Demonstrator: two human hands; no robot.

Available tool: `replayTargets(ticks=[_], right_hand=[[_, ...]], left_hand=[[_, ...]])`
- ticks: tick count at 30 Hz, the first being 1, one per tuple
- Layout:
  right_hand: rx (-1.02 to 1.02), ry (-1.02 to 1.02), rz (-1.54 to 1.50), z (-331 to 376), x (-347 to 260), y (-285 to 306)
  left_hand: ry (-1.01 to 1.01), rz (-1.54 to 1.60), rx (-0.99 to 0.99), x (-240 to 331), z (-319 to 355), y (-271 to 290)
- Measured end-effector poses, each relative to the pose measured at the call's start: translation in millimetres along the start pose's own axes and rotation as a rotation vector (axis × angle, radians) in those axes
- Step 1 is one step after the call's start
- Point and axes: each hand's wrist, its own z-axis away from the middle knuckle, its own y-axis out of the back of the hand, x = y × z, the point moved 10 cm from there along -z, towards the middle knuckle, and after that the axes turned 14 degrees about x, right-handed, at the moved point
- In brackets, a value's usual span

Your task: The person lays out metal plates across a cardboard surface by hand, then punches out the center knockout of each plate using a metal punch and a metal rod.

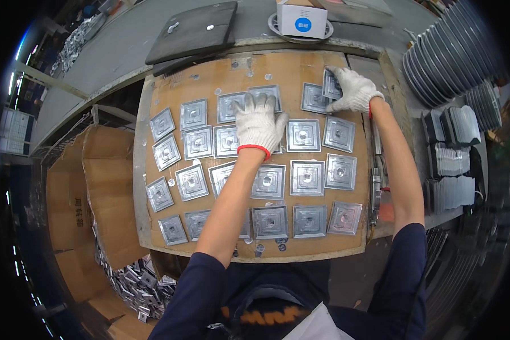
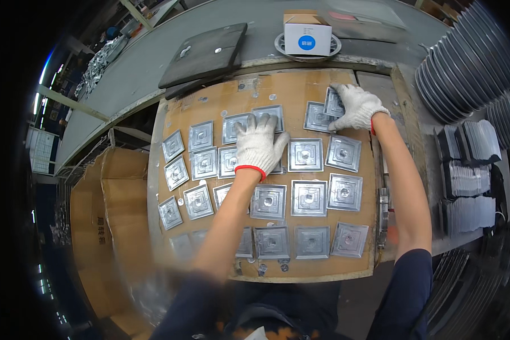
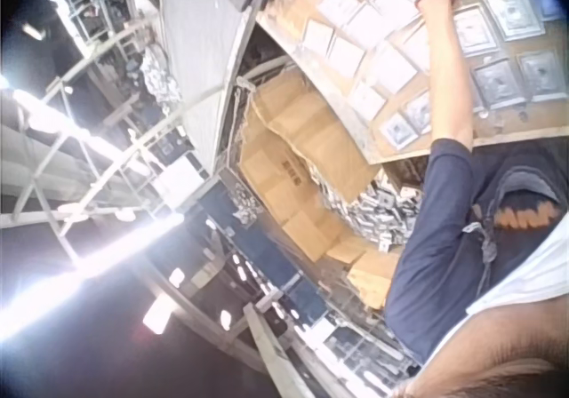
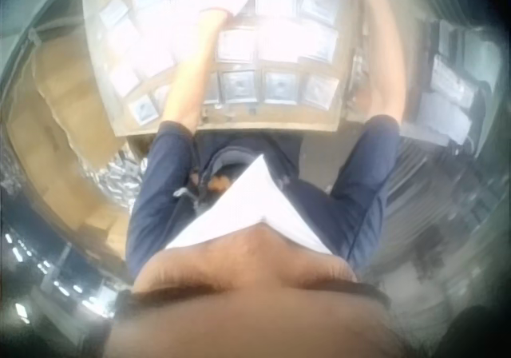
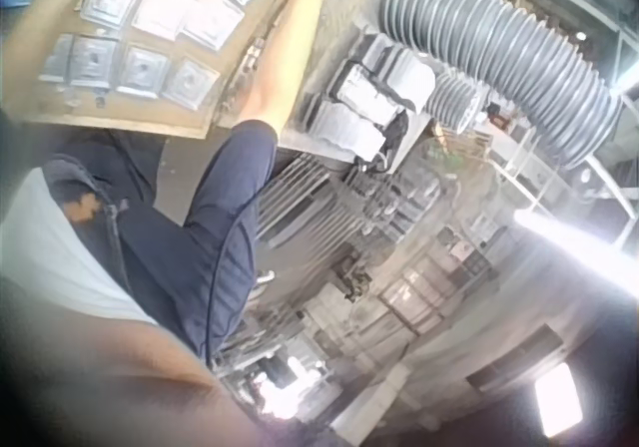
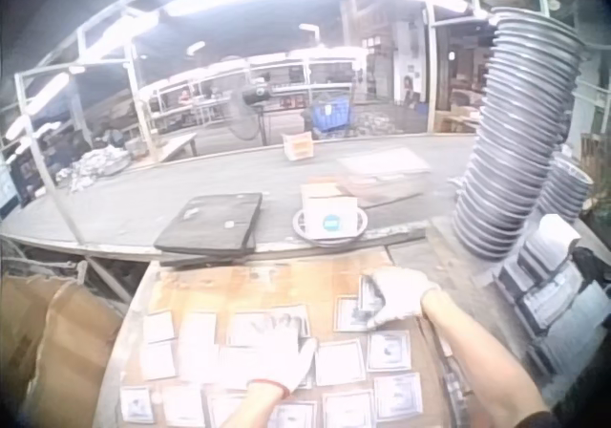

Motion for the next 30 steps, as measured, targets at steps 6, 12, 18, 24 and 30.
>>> replayTargets(ticks=[6, 12, 18, 24, 30], right_hand=[[0.042, -0.048, -0.005, 19, 26, 5], [0.009, -0.009, 0.038, 25, 8, -8], [0.126, -0.096, -0.031, 46, 23, 37], [0.592, -0.225, -0.320, 155, 55, 111], [0.594, -0.523, -0.379, 306, 62, 52]], left_hand=[[-0.276, 0.192, -0.057, 85, -19, -19], [-0.111, -0.006, 0.015, 64, -17, -18], [0.326, 0.394, 0.091, 30, 37, 65], [0.640, 0.997, 0.185, 1, 150, 145], [0.664, 1.006, -0.009, -1, 201, 138]])
